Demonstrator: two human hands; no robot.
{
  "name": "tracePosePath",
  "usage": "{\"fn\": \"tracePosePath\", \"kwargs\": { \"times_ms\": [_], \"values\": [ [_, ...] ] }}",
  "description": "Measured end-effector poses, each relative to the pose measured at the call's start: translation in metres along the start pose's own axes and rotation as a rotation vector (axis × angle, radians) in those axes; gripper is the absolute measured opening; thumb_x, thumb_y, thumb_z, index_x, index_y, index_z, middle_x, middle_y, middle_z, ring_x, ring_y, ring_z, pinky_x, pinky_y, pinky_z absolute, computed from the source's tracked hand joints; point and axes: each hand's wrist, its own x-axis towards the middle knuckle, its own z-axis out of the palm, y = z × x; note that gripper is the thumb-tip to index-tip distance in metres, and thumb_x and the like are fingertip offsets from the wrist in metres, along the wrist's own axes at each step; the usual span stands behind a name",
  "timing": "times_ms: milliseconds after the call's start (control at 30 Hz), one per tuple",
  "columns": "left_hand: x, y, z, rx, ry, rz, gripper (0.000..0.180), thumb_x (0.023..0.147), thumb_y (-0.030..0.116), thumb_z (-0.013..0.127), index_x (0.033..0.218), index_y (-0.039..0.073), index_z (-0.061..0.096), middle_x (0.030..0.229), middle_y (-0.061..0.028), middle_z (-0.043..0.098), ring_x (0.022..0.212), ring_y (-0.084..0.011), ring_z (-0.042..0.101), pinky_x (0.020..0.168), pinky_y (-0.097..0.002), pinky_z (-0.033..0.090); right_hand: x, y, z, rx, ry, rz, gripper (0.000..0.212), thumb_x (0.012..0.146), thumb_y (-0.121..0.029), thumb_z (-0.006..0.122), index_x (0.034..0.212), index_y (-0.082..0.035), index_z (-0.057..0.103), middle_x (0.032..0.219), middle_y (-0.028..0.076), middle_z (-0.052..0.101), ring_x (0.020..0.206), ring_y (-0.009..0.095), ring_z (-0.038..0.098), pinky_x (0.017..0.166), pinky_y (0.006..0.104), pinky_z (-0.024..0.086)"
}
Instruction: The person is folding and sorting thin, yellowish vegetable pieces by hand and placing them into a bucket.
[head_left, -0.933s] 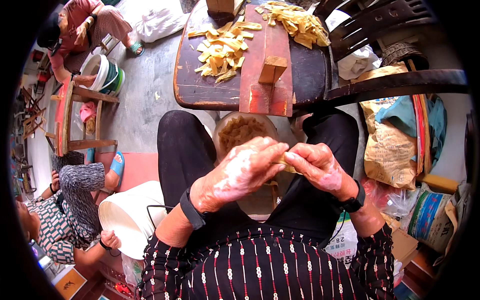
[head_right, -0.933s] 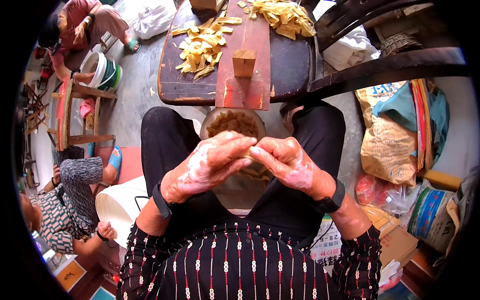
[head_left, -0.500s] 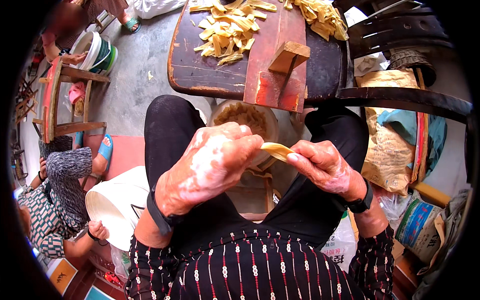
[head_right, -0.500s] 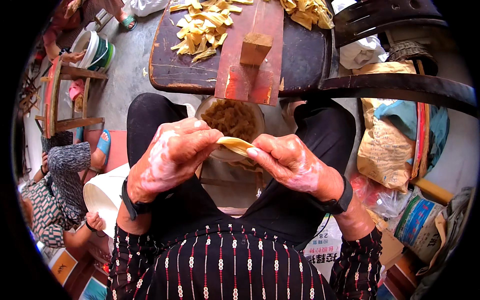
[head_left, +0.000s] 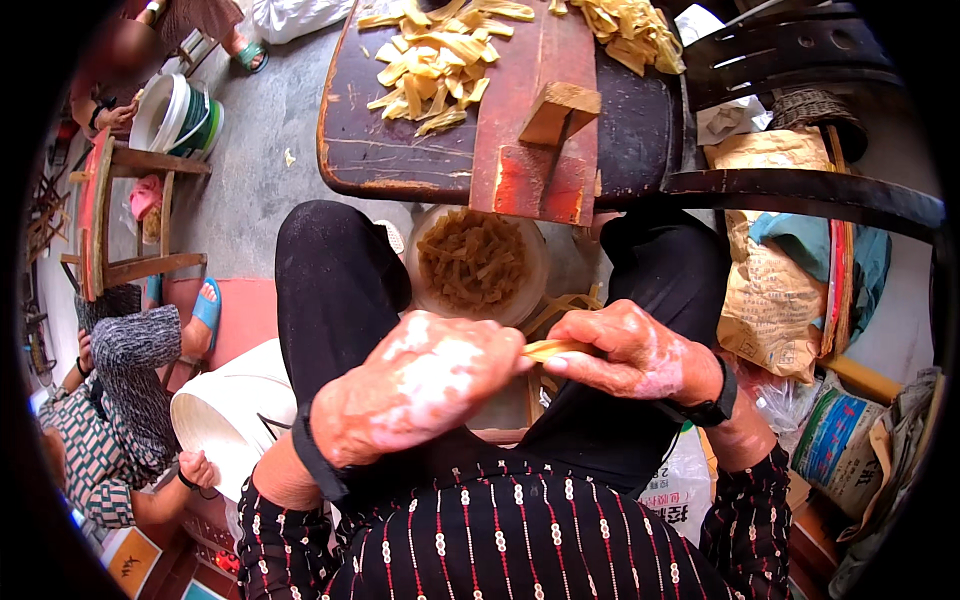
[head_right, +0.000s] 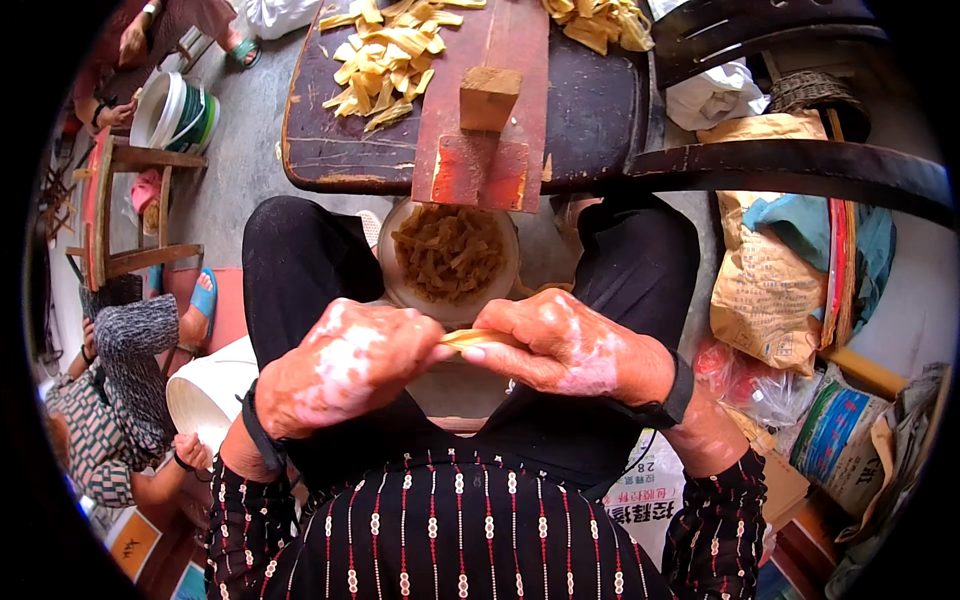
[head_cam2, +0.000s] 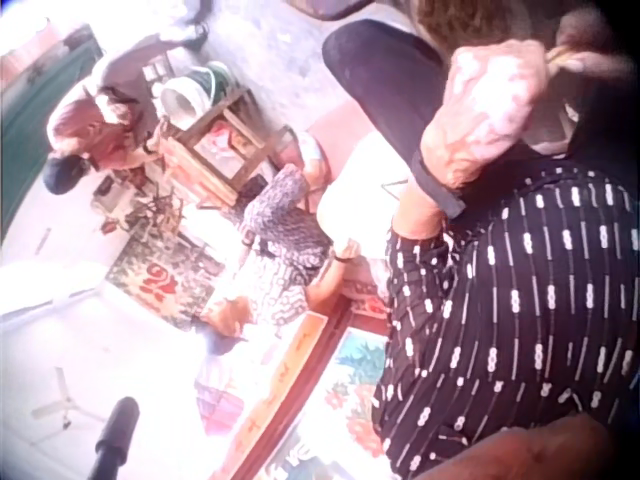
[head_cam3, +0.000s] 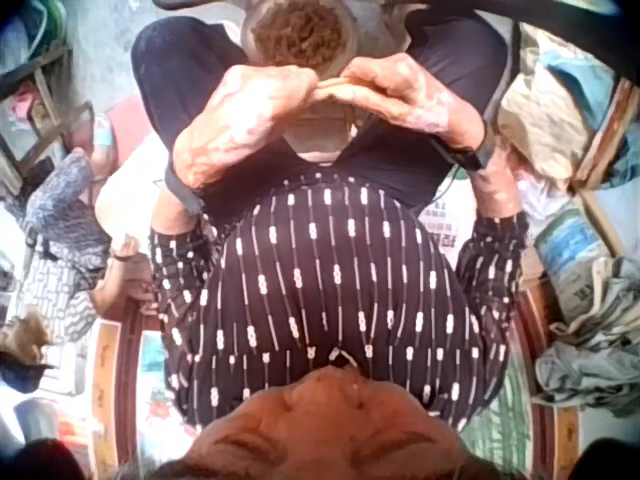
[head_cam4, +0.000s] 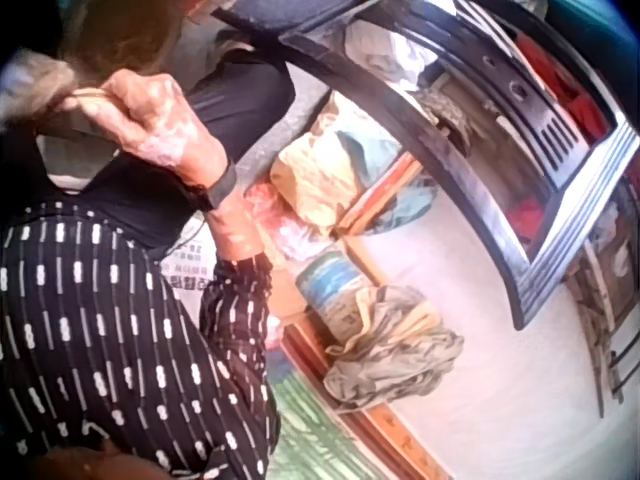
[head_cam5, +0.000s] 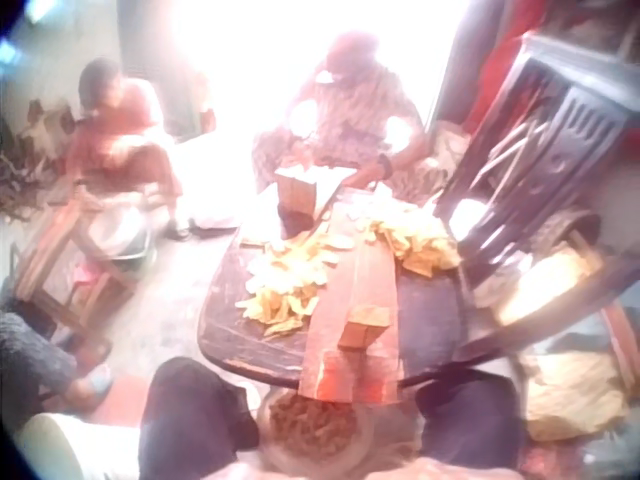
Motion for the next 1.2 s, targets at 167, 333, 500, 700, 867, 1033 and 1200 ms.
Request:
{"fn": "tracePosePath", "kwargs": {
  "times_ms": [167, 333, 500, 700, 867, 1033, 1200],
  "values": [
    [-0.016, 0.011, -0.043, -0.268, 0.026, -0.280, 0.024, 0.094, 0.013, 0.057, 0.073, 0.001, 0.059, 0.056, -0.0062, 0.051, 0.048, -0.0161, 0.052, 0.046, -0.0304, 0.037, -0.002, -0.003, 0.012, 0.033, 0.140, -0.099, 0.016, 0.094, -0.015, 0.059, 0.090, 0.000, 0.058, 0.061, 0.015, 0.054, 0.055, 0.031, 0.057, 0.051, 0.0379, 0.042],
    [-0.026, 0.030, -0.036, -1.315, 0.604, -0.336, 0.029, 0.099, 0.020, 0.050, 0.073, 0.006, 0.049, 0.056, 0.0029, 0.040, 0.047, -0.0034, 0.032, 0.041, -0.0188, 0.023, 0.012, -0.029, 0.029, 0.057, 0.315, -0.214, 0.013, 0.095, -0.012, 0.056, 0.092, 0.001, 0.056, 0.068, 0.017, 0.055, 0.062, 0.033, 0.060, 0.055, 0.0389, 0.044],
    [-0.022, 0.056, -0.016, -0.963, 0.860, -0.383, 0.017, 0.095, 0.016, 0.059, 0.097, 0.000, 0.064, 0.073, -0.0053, 0.062, 0.054, -0.0030, 0.046, 0.047, -0.0178, 0.035, 0.023, -0.045, 0.038, -0.180, 0.350, -0.418, 0.009, 0.094, -0.004, 0.051, 0.098, 0.003, 0.056, 0.070, 0.016, 0.055, 0.059, 0.031, 0.060, 0.054, 0.0374, 0.045],
    [-0.027, 0.043, 0.029, -0.279, 0.541, 0.099, 0.030, 0.091, 0.004, 0.059, 0.120, 0.000, 0.057, 0.100, -0.0119, 0.061, 0.084, -0.0227, 0.061, 0.072, -0.0271, 0.050, -0.006, -0.041, 0.054, -0.059, 0.419, -0.172, 0.027, 0.093, -0.004, 0.047, 0.116, 0.004, 0.057, 0.067, 0.011, 0.057, 0.051, 0.023, 0.055, 0.050, 0.0311, 0.042],
    [-0.034, 0.054, 0.041, -0.062, 0.463, 0.196, 0.039, 0.079, -0.007, 0.060, 0.118, -0.003, 0.052, 0.111, -0.0212, 0.057, 0.096, -0.0381, 0.063, 0.078, -0.0352, 0.054, -0.021, -0.061, 0.074, 0.091, 0.445, -0.149, 0.030, 0.094, -0.023, 0.044, 0.093, 0.004, 0.058, 0.074, 0.010, 0.059, 0.059, 0.016, 0.055, 0.056, 0.0298, 0.043],
    [-0.040, 0.053, 0.054, -0.135, 0.389, 0.173, 0.047, 0.067, -0.010, 0.067, 0.112, -0.004, 0.052, 0.114, -0.0202, 0.055, 0.094, -0.0375, 0.064, 0.075, -0.0351, 0.056, -0.028, -0.049, 0.076, 0.162, 0.362, 0.007, 0.016, 0.092, -0.013, 0.050, 0.099, 0.000, 0.055, 0.089, 0.013, 0.059, 0.076, 0.024, 0.058, 0.066, 0.0316, 0.046],
    [-0.044, 0.054, 0.054, 0.037, 0.506, 0.321, 0.049, 0.067, -0.007, 0.070, 0.114, -0.005, 0.054, 0.110, -0.0195, 0.058, 0.094, -0.0342, 0.064, 0.074, -0.0359, 0.056, -0.021, -0.033, 0.096, -0.027, 0.636, -0.131, 0.032, 0.097, -0.023, 0.041, 0.078, 0.000, 0.051, 0.060, 0.005, 0.046, 0.051, 0.014, 0.043, 0.049, 0.0331, 0.034]
  ]
}}
